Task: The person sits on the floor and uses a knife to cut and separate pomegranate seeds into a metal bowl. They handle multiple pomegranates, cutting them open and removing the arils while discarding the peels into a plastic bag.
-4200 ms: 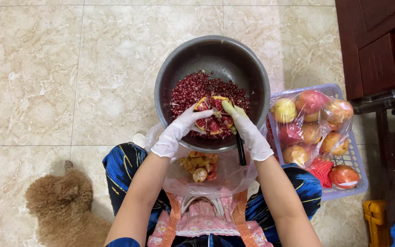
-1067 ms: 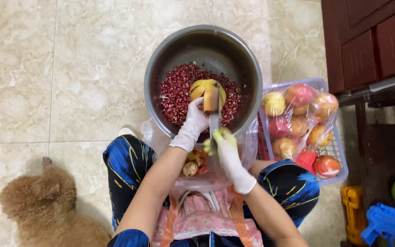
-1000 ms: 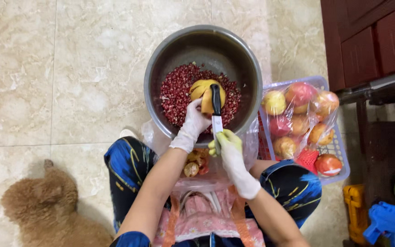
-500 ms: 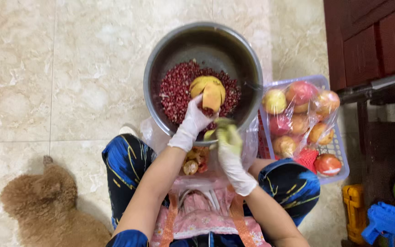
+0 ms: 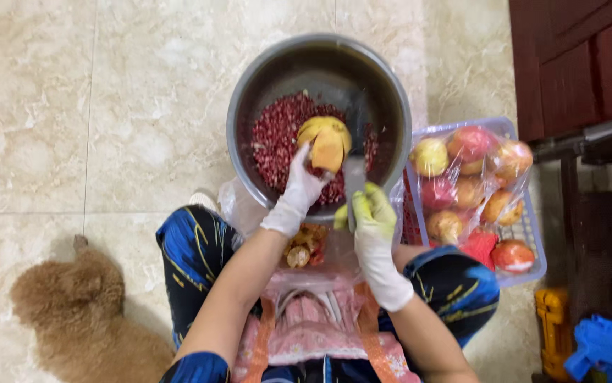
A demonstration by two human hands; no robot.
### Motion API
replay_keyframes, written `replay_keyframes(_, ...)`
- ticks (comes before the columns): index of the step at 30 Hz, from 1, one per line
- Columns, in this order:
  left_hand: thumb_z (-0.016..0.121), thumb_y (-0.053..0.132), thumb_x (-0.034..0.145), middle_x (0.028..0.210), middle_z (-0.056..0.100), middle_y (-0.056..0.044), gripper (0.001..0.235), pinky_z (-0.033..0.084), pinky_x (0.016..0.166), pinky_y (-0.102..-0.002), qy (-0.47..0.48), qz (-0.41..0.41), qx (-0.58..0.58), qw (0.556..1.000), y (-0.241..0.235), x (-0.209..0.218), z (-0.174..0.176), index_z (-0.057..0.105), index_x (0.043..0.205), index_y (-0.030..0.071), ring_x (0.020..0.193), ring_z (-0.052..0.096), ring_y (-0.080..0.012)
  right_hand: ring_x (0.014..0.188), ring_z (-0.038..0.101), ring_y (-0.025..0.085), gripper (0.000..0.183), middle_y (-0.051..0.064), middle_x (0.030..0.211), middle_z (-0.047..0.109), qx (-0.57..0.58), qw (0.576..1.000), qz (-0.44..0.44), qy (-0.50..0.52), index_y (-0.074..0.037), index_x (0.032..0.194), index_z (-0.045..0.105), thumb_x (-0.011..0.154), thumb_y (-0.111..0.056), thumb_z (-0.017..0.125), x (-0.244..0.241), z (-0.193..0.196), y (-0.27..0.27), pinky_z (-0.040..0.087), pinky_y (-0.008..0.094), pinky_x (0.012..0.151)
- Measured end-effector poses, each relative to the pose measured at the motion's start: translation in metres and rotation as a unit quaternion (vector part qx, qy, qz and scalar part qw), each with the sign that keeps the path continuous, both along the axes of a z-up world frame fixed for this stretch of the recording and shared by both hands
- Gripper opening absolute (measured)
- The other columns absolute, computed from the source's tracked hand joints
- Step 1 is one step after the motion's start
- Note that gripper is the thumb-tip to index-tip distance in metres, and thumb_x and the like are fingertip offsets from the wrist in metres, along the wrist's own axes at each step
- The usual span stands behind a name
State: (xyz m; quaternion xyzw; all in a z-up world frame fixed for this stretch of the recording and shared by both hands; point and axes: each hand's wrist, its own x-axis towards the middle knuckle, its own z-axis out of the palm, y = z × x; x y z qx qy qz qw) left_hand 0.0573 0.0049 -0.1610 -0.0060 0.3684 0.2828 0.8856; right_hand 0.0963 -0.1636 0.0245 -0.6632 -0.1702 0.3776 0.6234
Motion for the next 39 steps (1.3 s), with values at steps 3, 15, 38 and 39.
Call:
replay_keyframes(3, 0.062, 0.042, 0.099, 0.114, 0.068, -0.005, 0.04, 0.05, 0.077, -0.035, -0.022, 0.002, 0.054, 0.998, 0.006, 0.005, 0.025, 0.064, 0.128, 0.015, 0.104, 0.061, -0.0213, 0.061, 0.069, 0.014, 0.024, 0.009, 0.077, 0.073, -0.037, 0.998, 0.013, -0.048, -0.001, 0.119, 0.062, 0.105, -0.019, 0.058, 0.003, 0.005, 0.015, 0.054, 0.028, 0.053)
replay_keyframes(15, 0.069, 0.03, 0.089, 0.11, 0.071, -0.001, 0.032, 0.049, 0.067, -0.032, 0.039, 0.002, 0.018, 0.999, 0.021, 0.008, -0.017, 0.068, 0.117, 0.016, 0.095, 0.063, -0.0186, 0.051, 0.06, 0.017, 0.019, 0.01, 0.067, 0.066, -0.074, 0.994, -0.004, 0.083, -0.002, 0.112, 0.064, 0.1, -0.015, 0.058, 0.009, -0.01, 0.023, 0.048, 0.03, 0.048)
replay_keyframes(38, 0.062, 0.018, 0.076, 0.118, 0.071, -0.017, 0.055, 0.056, 0.1, -0.046, -0.029, -0.02, 0.111, 0.993, 0.034, -0.022, 0.06, 0.062, 0.127, -0.003, 0.106, 0.071, -0.0337, 0.045, 0.059, 0.014, 0.016, 0.006, 0.06, 0.064, 0.014, 0.995, -0.011, 0.099, -0.004, 0.1, 0.059, 0.101, -0.02, 0.06, -0.001, -0.016, 0.015, 0.046, 0.027, 0.041)
replay_keyframes(39, 0.061, 0.018, 0.076, 0.12, 0.07, -0.017, 0.056, 0.056, 0.1, -0.047, -0.039, -0.022, 0.104, 0.994, 0.036, -0.023, 0.069, 0.062, 0.129, -0.002, 0.107, 0.07, -0.0338, 0.044, 0.057, 0.014, 0.016, 0.005, 0.06, 0.063, -0.016, 0.993, -0.014, 0.114, -0.004, 0.101, 0.061, 0.101, -0.02, 0.06, 0.002, -0.022, 0.017, 0.044, 0.027, 0.041)
